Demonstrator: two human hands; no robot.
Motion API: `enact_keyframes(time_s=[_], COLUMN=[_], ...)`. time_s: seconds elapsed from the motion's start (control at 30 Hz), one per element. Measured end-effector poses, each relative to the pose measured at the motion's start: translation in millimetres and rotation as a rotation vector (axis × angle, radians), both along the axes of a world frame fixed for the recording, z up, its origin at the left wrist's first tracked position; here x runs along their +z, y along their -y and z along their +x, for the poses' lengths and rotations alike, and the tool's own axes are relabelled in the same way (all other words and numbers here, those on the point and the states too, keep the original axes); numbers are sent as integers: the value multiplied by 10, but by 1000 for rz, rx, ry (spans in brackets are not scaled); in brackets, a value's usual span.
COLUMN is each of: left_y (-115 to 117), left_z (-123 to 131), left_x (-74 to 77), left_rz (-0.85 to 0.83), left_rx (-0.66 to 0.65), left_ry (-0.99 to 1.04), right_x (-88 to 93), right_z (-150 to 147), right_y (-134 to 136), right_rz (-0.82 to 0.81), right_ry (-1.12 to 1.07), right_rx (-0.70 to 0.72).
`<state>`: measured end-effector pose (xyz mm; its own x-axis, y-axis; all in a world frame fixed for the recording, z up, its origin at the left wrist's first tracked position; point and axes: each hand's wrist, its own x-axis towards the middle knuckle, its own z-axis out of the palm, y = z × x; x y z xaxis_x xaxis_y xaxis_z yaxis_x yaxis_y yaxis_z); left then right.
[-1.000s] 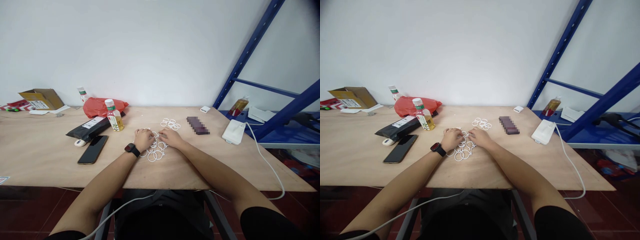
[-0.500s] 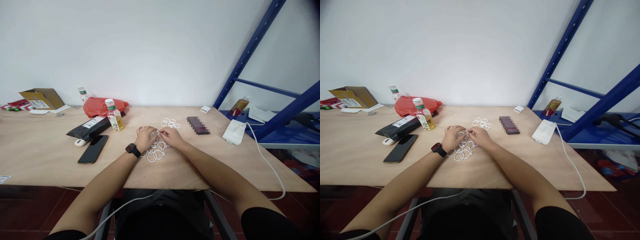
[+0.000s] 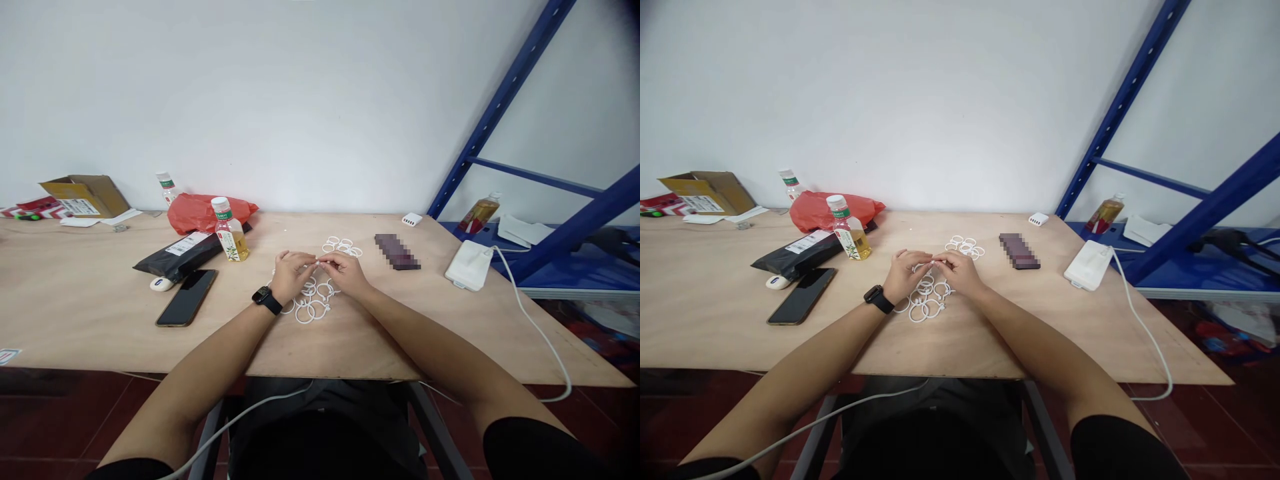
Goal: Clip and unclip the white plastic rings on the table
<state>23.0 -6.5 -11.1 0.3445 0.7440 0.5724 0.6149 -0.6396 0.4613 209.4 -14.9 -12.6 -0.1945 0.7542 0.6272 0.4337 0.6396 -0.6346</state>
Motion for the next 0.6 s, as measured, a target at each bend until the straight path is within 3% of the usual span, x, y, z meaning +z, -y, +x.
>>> enact_keyframes(time_s=[0.33,0.6], left_y=[-12,-46], left_z=[-13,-48], left_x=[2,0], left_rz=[56,57], left_rx=[-68,-139], left_ry=[107,67], right_x=[6,6], right_z=[1,11], right_y=[7,9], right_rz=[-2,-7], right_ry=[41,56], right_rx=[4,51])
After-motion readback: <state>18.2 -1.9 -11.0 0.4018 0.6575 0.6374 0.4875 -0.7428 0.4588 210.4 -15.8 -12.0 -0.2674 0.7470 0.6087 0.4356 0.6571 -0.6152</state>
